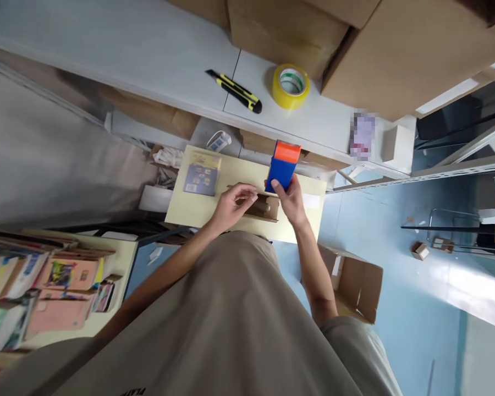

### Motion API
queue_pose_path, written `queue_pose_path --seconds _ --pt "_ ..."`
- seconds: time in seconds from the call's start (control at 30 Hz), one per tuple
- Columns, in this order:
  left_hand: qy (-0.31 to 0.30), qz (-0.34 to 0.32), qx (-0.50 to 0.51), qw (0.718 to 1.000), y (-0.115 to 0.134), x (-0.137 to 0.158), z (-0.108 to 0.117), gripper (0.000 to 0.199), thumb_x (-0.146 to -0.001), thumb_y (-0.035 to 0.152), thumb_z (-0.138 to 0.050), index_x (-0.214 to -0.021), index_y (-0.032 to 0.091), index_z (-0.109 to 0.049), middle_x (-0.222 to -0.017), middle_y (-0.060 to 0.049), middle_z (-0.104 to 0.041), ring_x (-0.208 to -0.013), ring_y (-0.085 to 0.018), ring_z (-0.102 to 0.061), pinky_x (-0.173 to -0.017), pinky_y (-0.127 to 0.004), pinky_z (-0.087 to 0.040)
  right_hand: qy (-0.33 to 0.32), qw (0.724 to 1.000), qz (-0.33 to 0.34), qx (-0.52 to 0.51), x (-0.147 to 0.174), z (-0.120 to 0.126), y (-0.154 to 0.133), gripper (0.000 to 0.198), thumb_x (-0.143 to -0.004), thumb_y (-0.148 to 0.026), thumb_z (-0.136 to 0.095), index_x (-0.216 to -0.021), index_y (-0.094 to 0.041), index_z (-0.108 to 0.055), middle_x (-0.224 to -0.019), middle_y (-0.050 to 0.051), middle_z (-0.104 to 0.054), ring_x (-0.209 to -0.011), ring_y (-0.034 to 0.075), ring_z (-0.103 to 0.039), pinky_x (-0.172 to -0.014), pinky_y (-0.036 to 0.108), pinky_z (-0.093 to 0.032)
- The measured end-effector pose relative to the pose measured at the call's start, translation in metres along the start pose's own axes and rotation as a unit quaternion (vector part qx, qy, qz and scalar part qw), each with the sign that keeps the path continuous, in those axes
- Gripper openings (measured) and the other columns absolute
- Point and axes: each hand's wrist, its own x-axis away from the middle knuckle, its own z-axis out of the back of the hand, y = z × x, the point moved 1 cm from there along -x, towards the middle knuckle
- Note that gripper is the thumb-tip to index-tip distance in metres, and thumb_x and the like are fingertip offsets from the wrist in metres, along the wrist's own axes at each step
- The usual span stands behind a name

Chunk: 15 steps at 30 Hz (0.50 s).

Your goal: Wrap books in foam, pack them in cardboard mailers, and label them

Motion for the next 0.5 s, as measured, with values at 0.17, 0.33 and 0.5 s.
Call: queue_pose_path --seconds 0.17,0.33,0.5 --pt "0.046 0.002 -0.034 0.998 -0.004 0.028 0.007 0.044 -0.112 0.067 -0.079 -0.116 0.023 -0.078 -0.112 -0.008 -0.087 -0.102 -0.023 -0.084 -0.097 -0.037 -0.072 -0.001 0.992 -0.102 -0.079 0.047 -0.056 -0.006 0.065 -0.099 -0.086 -0.083 -0.125 -0.029 -0.066 -0.120 0.010 -0.086 -0.110 0.030 -0.081 -0.106 0.050 -0.071" --pt "0.045 0.000 -0.083 0.996 0.000 0.053 0.032 0.032 -0.118 0.057 -0.073 -0.116 0.026 -0.079 -0.116 -0.008 -0.086 -0.102 -0.023 -0.081 -0.097 -0.038 -0.070 -0.022 0.986 -0.133 -0.102 0.058 -0.083 -0.009 0.067 -0.097 -0.091 -0.082 -0.120 -0.030 -0.066 -0.115 0.007 -0.084 -0.106 0.028 -0.079 -0.104 0.050 -0.071" --pt "-0.018 0.029 -0.103 0.994 -0.006 0.065 0.056 0.033 -0.116 0.058 -0.073 -0.106 0.026 -0.079 -0.108 -0.007 -0.085 -0.095 -0.023 -0.080 -0.092 -0.038 -0.068 -0.055 0.989 -0.135 -0.038 0.066 -0.098 -0.007 0.065 -0.101 -0.092 -0.077 -0.113 -0.030 -0.064 -0.098 0.001 -0.074 -0.089 0.023 -0.071 -0.088 0.042 -0.068"
